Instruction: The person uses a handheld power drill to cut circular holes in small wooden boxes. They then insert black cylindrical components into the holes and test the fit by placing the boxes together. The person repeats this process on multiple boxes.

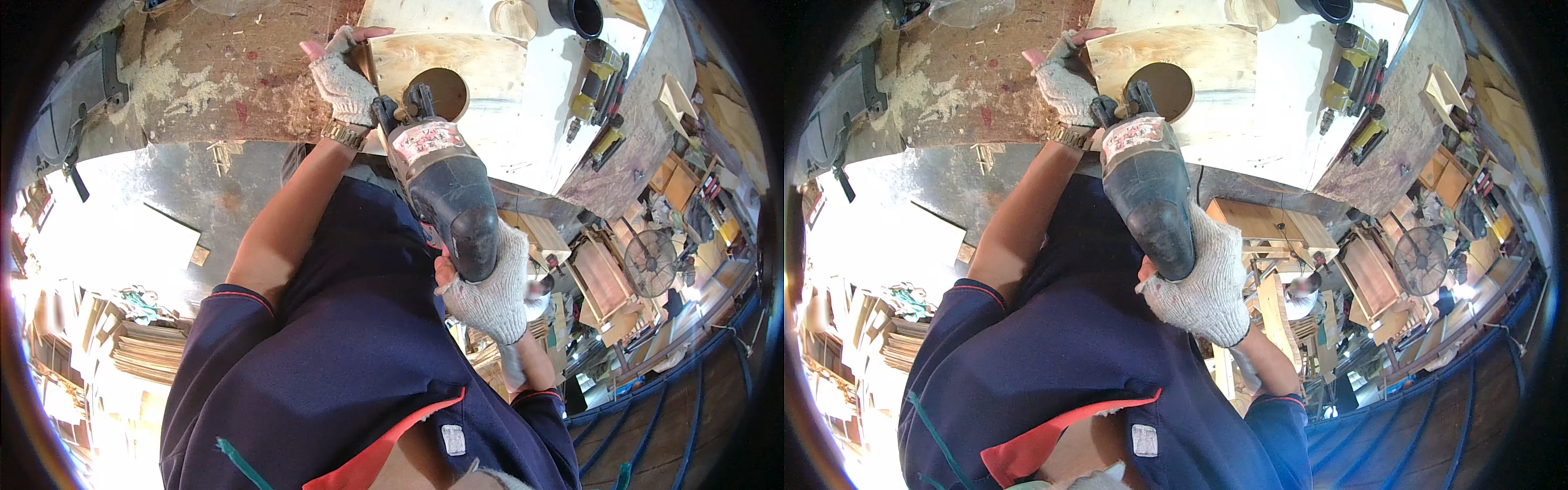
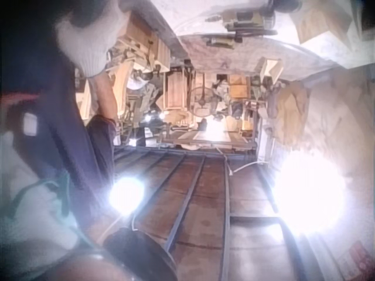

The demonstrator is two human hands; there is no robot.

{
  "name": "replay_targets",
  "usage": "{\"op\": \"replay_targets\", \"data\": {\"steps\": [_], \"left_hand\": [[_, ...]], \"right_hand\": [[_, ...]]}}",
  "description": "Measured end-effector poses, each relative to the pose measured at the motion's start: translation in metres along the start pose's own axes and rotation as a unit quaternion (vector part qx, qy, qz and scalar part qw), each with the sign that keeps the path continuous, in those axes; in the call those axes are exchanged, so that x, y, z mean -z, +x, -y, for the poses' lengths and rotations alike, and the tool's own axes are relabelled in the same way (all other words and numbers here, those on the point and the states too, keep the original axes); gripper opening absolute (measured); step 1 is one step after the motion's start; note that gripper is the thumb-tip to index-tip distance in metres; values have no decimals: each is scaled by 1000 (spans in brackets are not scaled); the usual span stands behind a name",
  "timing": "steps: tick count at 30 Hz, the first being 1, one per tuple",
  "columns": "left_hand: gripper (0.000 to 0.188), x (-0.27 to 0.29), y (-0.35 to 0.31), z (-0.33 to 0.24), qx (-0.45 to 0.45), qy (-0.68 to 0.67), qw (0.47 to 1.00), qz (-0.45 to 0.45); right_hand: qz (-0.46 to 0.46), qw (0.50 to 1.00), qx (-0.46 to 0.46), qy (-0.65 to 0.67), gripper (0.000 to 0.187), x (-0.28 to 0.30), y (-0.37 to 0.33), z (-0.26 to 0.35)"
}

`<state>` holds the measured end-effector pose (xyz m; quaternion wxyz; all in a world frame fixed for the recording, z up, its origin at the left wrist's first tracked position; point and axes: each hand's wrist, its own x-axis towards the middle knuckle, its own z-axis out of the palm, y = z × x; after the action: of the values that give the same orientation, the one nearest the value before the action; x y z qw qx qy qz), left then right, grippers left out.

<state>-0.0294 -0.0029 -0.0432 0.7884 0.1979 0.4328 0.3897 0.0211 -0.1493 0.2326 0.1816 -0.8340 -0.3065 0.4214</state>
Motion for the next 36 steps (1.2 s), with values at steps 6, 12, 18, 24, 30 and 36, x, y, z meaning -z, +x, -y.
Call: {"op": "replay_targets", "data": {"steps": [6, 12, 18, 24, 30, 36], "left_hand": [[111, 2, -2, -2, -12, -8, 1000, -4], [109, 9, 0, 7, -43, -28, 999, -13], [111, 17, 1, 12, -76, 39, 996, -18], [107, 19, 3, 15, -88, 20, 995, -29], [108, 23, 3, 19, -79, 17, 995, -53], [107, 23, 1, 19, -103, 72, 990, -60]], "right_hand": [[18, 1000, -7, -2, 34, 3, 1, 1], [25, 998, -38, 53, 35, 0, 2, -3], [36, 999, -10, -16, 39, 8, 1, -4], [62, 997, -38, -26, 50, 15, -5, -19], [83, 992, 7, -96, 53, 22, 0, -15], [80, 996, 8, -41, 56, 18, 6, -7]]}}
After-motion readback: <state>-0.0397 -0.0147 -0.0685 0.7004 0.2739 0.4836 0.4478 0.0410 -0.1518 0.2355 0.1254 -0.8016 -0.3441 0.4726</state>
